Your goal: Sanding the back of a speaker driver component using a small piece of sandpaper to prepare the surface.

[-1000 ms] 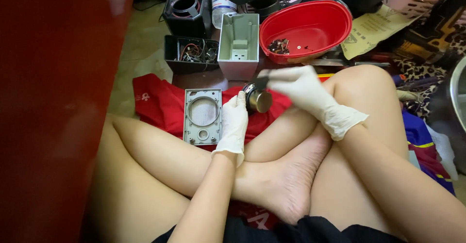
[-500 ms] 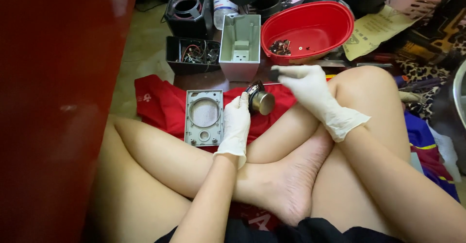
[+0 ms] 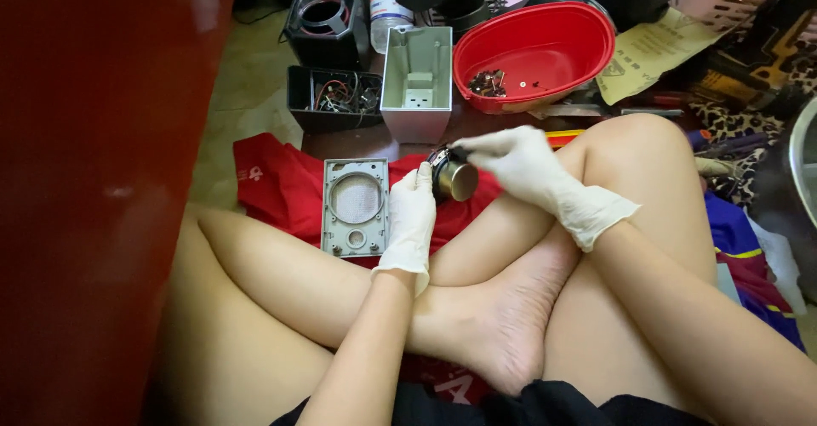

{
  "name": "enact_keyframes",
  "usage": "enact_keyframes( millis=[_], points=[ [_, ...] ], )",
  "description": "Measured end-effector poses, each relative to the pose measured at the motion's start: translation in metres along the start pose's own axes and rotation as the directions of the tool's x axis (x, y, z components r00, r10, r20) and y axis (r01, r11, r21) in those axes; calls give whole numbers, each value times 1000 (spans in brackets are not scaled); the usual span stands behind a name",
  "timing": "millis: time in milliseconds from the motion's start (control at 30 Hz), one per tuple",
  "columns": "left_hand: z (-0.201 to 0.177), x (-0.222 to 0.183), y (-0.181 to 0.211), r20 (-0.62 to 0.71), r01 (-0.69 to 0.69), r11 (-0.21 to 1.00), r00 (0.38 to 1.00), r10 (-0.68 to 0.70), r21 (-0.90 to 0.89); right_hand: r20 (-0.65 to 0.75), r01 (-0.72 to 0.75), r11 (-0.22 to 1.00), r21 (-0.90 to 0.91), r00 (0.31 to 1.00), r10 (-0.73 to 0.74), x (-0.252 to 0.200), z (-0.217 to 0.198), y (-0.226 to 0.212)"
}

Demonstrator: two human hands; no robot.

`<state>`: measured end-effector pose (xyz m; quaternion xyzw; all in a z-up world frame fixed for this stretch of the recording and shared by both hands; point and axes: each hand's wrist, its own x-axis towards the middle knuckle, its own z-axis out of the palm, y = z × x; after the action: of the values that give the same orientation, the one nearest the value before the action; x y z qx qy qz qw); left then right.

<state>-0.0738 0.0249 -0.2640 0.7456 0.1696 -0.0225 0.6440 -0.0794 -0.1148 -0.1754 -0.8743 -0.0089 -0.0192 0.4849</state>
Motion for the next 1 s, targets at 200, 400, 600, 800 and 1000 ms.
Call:
enact_keyframes(
  millis=[200,400,600,800,1000],
  points=[
    [0,1,-2,3,16,999,1000,-16,33,17,30,999,-19,999,-30,-1,-2,0],
    [-1,1,-2,-15,-11,1000,1000,12,29,-45,-17,999,47,999,19,9,0,15],
    [-2,-2,0,-14,-15,1000,1000,16,6,-145,-1,999,52,989,8,19,-6,31],
    [-1,2,-5,-11,-38,999,999,38,32,-156,-60,998,14,986,61,20,-7,30],
    [1,2,-4,-17,8,1000,1000,-8,-6,-123,-63,998,1,990,62,12,-10,9]
  ],
)
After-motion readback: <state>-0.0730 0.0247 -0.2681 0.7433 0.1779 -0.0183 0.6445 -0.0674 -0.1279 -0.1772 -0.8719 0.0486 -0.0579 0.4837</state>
